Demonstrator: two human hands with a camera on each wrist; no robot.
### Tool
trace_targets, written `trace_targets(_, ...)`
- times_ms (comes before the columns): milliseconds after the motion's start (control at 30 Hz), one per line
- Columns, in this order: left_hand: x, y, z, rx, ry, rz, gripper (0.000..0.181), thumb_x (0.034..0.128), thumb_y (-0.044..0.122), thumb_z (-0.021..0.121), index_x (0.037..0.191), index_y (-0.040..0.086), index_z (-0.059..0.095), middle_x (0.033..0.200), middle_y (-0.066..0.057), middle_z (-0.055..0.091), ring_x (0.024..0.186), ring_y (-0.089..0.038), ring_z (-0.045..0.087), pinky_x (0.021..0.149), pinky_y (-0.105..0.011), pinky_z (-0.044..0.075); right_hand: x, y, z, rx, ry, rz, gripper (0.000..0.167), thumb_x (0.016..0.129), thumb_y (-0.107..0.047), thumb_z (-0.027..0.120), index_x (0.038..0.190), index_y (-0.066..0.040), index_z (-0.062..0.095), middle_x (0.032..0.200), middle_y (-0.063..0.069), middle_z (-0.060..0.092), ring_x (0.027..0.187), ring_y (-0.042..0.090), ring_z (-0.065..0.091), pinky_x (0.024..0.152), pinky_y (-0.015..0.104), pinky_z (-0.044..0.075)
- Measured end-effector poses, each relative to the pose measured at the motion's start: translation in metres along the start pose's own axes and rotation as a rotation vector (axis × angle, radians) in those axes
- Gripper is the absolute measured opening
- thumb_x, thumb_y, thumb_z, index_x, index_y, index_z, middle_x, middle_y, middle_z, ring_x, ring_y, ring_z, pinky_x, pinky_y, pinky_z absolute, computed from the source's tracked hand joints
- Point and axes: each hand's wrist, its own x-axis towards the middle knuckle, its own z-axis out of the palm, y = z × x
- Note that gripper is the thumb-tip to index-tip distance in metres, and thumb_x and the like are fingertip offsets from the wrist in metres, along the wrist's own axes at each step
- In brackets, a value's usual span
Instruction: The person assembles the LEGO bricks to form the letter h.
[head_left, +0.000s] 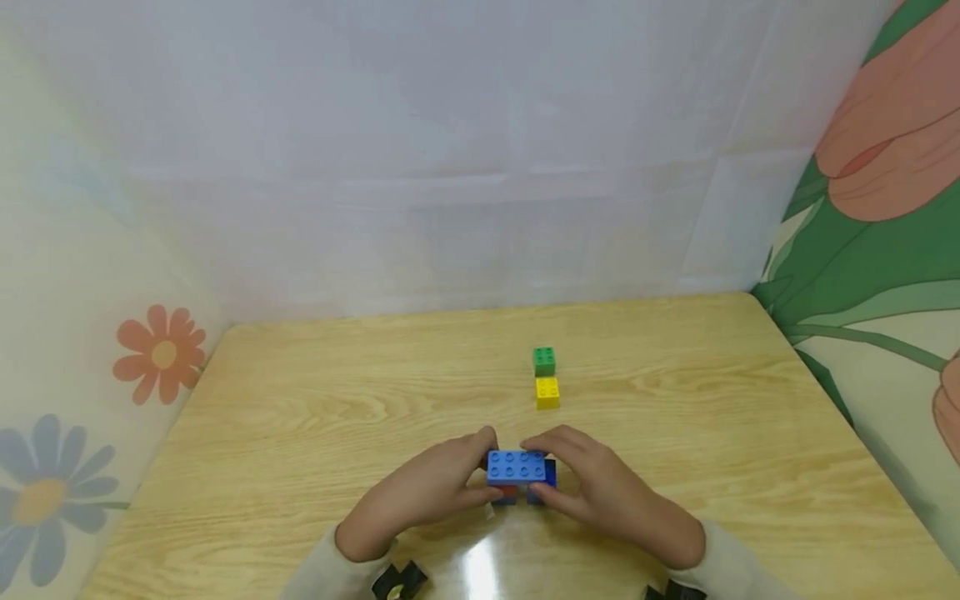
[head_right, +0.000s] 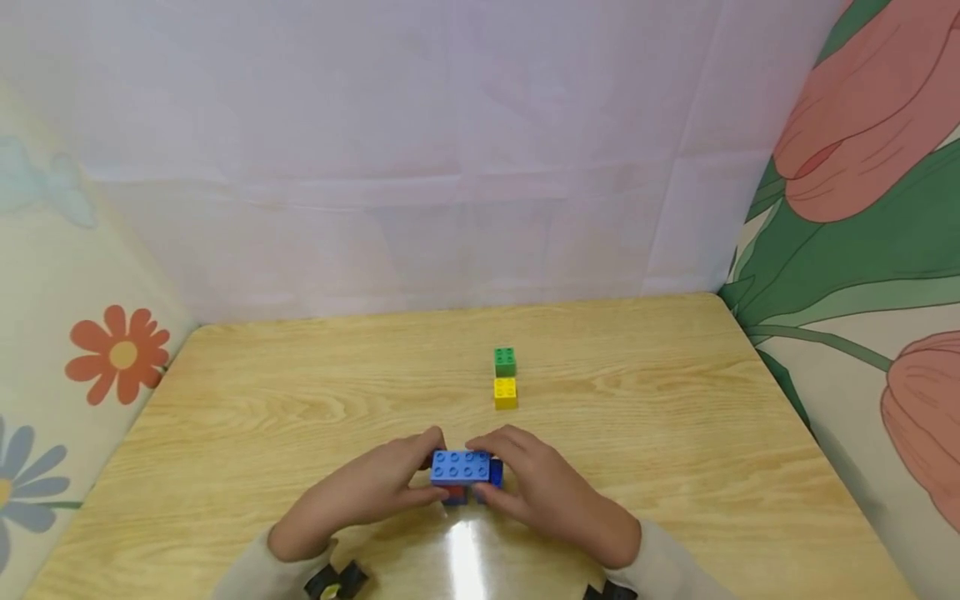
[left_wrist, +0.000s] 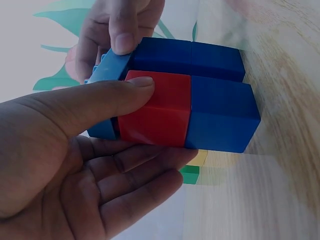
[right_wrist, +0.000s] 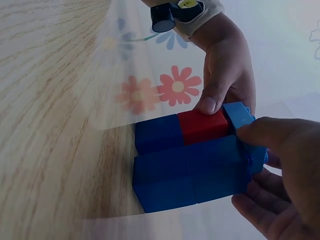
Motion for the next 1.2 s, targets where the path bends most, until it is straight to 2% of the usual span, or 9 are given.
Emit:
trace_targets(233,0.0006,0.0017,-0.0010,0.001,-0.016,-0.036,0.031,0.0880,0.030,0.074,0.102,0.018,0.049,0.099,0.004,0.067,0.086,-0.005,0.061,0.070,-0.023,0.051,-0.0013,0.0041,-0.0017,-0.029,-0.026,0.003,0.053,0.089,-0.031,0.073,0.135,-0.018,0.052,0.123,-0.004,0.059,0.108,0.009,0.057,0.089,0.030,0.052)
trace_targets(567,0.0003,-0.0001,0.0001,-0.010,-0.010,-0.029,0.030,0.0881,0.031,0.074,0.102,0.019,0.050,0.099,0.004,0.067,0.086,-0.005,0.061,0.069,-0.022,0.050,-0.0013,0.0050,-0.0046,-0.020,-0.072,0.009,0.051,0.088,-0.025,0.074,0.134,-0.020,0.053,0.120,-0.008,0.058,0.107,0.007,0.057,0.089,0.027,0.052)
trace_targets(1200,0.0015,0.0001,0.0013,0.003,-0.013,-0.048,0.031,0.0875,0.030,0.075,0.102,0.018,0.050,0.099,0.003,0.067,0.088,-0.008,0.063,0.070,-0.023,0.051,-0.0021,0.0058,0.0006,-0.095,0.001,-0.053,0.043,0.090,-0.026,0.073,0.128,-0.015,0.059,0.121,-0.006,0.057,0.111,0.009,0.055,0.091,0.025,0.050)
